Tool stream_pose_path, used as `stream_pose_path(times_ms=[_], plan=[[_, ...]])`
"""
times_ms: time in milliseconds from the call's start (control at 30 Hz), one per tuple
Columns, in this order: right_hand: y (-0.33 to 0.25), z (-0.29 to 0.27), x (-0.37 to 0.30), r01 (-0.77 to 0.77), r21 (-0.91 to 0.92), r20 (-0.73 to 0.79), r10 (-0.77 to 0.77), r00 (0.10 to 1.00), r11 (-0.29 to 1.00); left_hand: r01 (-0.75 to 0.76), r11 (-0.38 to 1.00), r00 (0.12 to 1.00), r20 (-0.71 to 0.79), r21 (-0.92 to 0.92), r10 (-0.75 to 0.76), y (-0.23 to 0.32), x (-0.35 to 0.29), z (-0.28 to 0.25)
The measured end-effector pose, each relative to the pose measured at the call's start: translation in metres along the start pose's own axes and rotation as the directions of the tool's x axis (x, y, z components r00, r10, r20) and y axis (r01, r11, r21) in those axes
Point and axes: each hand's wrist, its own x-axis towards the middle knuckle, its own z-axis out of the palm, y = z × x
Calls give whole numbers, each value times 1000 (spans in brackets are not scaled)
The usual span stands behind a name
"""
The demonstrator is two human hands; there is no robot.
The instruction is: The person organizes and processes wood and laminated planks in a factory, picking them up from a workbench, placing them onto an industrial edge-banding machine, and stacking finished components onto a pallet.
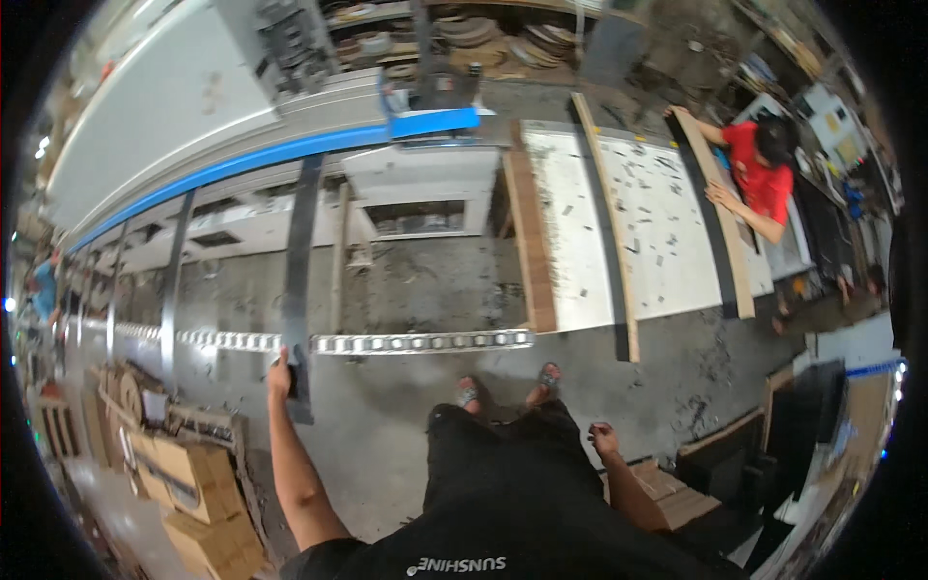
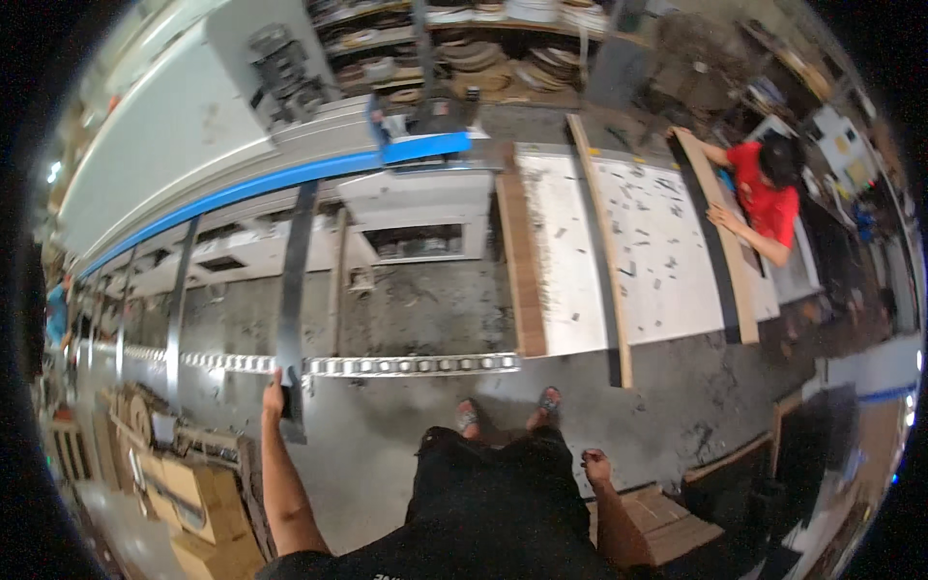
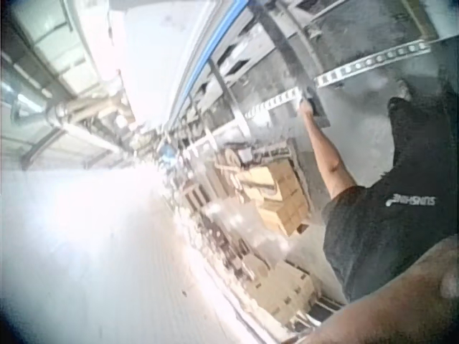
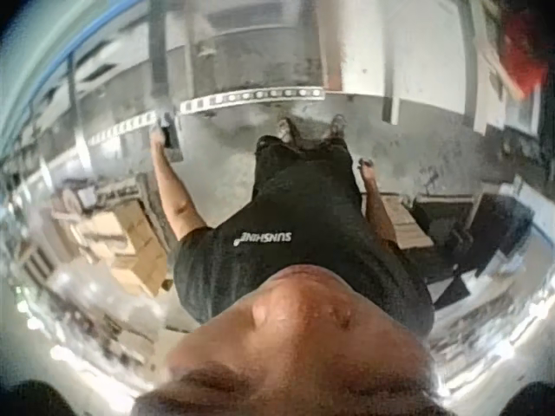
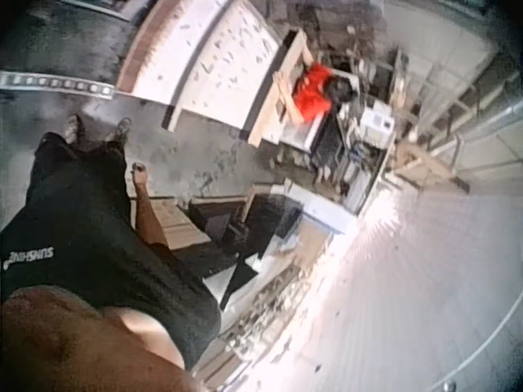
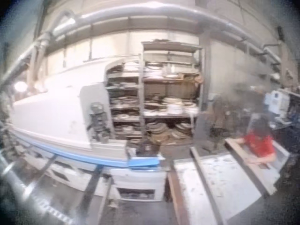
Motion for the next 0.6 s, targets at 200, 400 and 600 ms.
stream_pose_path(times_ms=[200,400,600], plan=[[-17,-2,1,77,-57,38,-75,996,995,-6,999,999,53,38,4,13,-13,42],[-21,3,30,124,-44,36,-122,992,991,-112,994,970,-216,12,112,37,-51,85],[2,-13,61,108,-18,15,-108,994,994,-186,982,930,-316,37,188,75,-101,119]])
